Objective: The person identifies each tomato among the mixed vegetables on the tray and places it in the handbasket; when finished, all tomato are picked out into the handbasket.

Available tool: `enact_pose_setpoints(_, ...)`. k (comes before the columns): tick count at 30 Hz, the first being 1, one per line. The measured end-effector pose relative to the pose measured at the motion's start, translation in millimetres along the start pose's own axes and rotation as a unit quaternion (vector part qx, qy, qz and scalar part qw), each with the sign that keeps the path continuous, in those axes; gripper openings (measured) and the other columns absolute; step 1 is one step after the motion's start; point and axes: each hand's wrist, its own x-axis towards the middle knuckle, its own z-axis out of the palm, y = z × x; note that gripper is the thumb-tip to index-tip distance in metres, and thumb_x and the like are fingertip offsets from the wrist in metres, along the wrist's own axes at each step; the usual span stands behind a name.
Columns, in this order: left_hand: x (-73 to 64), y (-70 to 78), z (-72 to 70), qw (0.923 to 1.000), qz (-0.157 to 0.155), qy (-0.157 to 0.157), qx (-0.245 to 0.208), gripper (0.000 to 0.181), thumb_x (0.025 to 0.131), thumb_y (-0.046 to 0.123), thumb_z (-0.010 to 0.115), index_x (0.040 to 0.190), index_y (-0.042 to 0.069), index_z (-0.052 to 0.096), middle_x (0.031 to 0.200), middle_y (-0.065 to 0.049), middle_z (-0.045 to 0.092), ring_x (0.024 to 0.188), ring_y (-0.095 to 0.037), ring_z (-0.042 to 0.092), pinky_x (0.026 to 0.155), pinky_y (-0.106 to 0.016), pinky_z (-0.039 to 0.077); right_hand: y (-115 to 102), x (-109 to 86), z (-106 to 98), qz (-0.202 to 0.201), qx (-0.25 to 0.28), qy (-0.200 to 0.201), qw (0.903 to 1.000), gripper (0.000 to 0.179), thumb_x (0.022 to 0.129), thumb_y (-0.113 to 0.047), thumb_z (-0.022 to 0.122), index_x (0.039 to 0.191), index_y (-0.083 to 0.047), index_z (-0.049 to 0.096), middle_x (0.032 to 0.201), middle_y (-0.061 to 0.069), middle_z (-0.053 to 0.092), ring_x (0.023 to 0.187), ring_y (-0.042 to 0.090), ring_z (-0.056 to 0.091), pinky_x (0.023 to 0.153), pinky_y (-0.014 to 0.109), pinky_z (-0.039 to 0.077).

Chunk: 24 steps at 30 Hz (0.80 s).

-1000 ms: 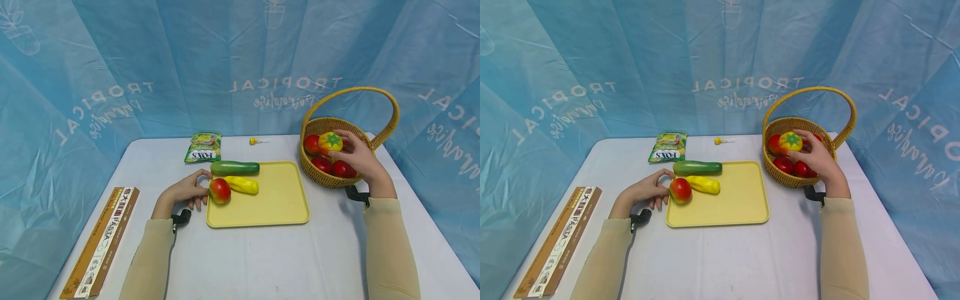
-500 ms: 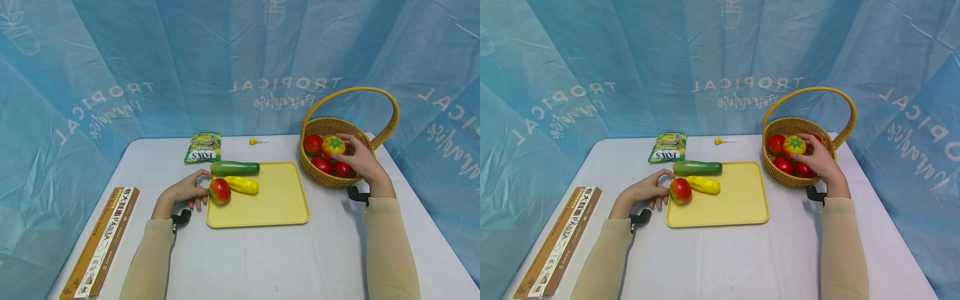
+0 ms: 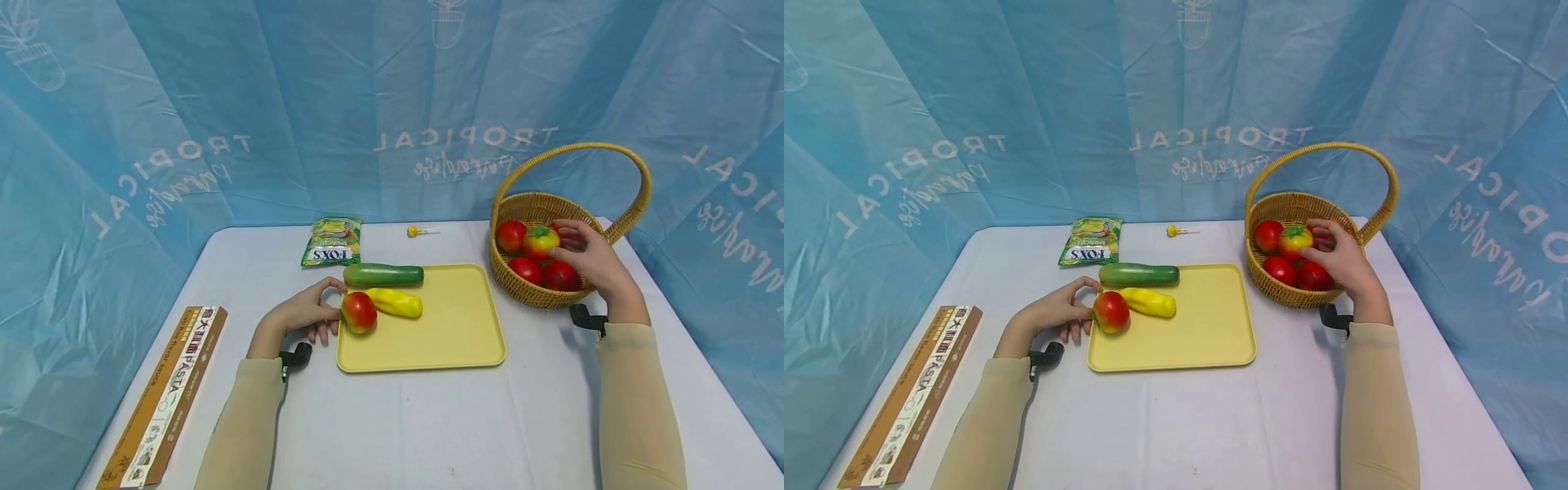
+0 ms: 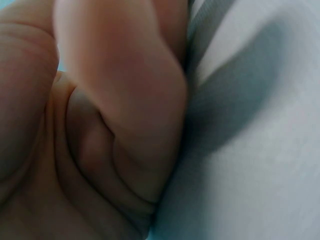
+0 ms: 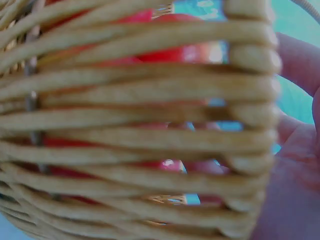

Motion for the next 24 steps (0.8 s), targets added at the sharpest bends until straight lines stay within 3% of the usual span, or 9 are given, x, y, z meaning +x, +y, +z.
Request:
enact_pose_setpoints(14, -0.9, -1.0, -0.1, 0.9999, -0.001, 0.008, 0.006, 0.055, 0.095, 0.022, 0.067, 0.143, 0.025, 0.039, 0.082, -0.012, 0.077, 0.054, -0.021, 0.07, 0.05, -0.028, 0.057, -20.6, -10.2, -3.6, -0.016, 0.01, 0.027, 0.9995, 0.074, 0.102, -0.041, 0.069, 0.165, -0.023, 0.034, 0.165, 0.016, 0.042, 0.153, 0.039, 0.041, 0.125, 0.059, 0.038)
enact_pose_setpoints(16, -1.0, -1.1, -0.3, 0.9999, -0.002, 0.007, 0.008, 0.056, 0.096, 0.024, 0.067, 0.144, 0.024, 0.039, 0.082, -0.012, 0.077, 0.054, -0.021, 0.07, 0.05, -0.028, 0.057, -28.3, -13.3, -2.0, -0.024, 0.017, 0.026, 0.9992, 0.073, 0.101, -0.041, 0.07, 0.164, -0.025, 0.036, 0.165, 0.014, 0.043, 0.154, 0.038, 0.041, 0.126, 0.052, 0.04)
enact_pose_setpoints(18, -0.8, -0.8, -0.5, 1.0, -0.002, 0.006, 0.007, 0.056, 0.096, 0.024, 0.068, 0.144, 0.025, 0.039, 0.082, -0.012, 0.077, 0.053, -0.021, 0.07, 0.05, -0.028, 0.057, -38.0, -17.5, 0.5, -0.034, 0.027, 0.024, 0.9988, 0.071, 0.101, -0.042, 0.071, 0.162, -0.028, 0.039, 0.164, 0.011, 0.045, 0.153, 0.036, 0.042, 0.124, 0.037, 0.044)
enact_pose_setpoints(21, -0.2, -0.2, -0.5, 1.0, -0.004, 0.004, 0.005, 0.056, 0.096, 0.025, 0.068, 0.145, 0.025, 0.038, 0.082, -0.012, 0.077, 0.052, -0.021, 0.069, 0.05, -0.028, 0.057, -54.3, -25.0, 6.9, -0.059, 0.046, 0.018, 0.997, 0.067, 0.101, -0.039, 0.072, 0.16, -0.029, 0.042, 0.161, 0.007, 0.047, 0.15, 0.031, 0.047, 0.111, 0.015, 0.049)
enact_pose_setpoints(24, 0.8, 0.3, -0.5, 1.0, -0.005, 0.003, 0.002, 0.057, 0.097, 0.025, 0.068, 0.145, 0.025, 0.038, 0.082, -0.012, 0.077, 0.052, -0.02, 0.069, 0.05, -0.028, 0.057, -70.5, -31.2, 17.2, -0.091, 0.073, 0.005, 0.9932, 0.064, 0.101, -0.032, 0.072, 0.159, -0.029, 0.044, 0.158, 0.007, 0.05, 0.144, 0.023, 0.051, 0.101, 0.006, 0.049)
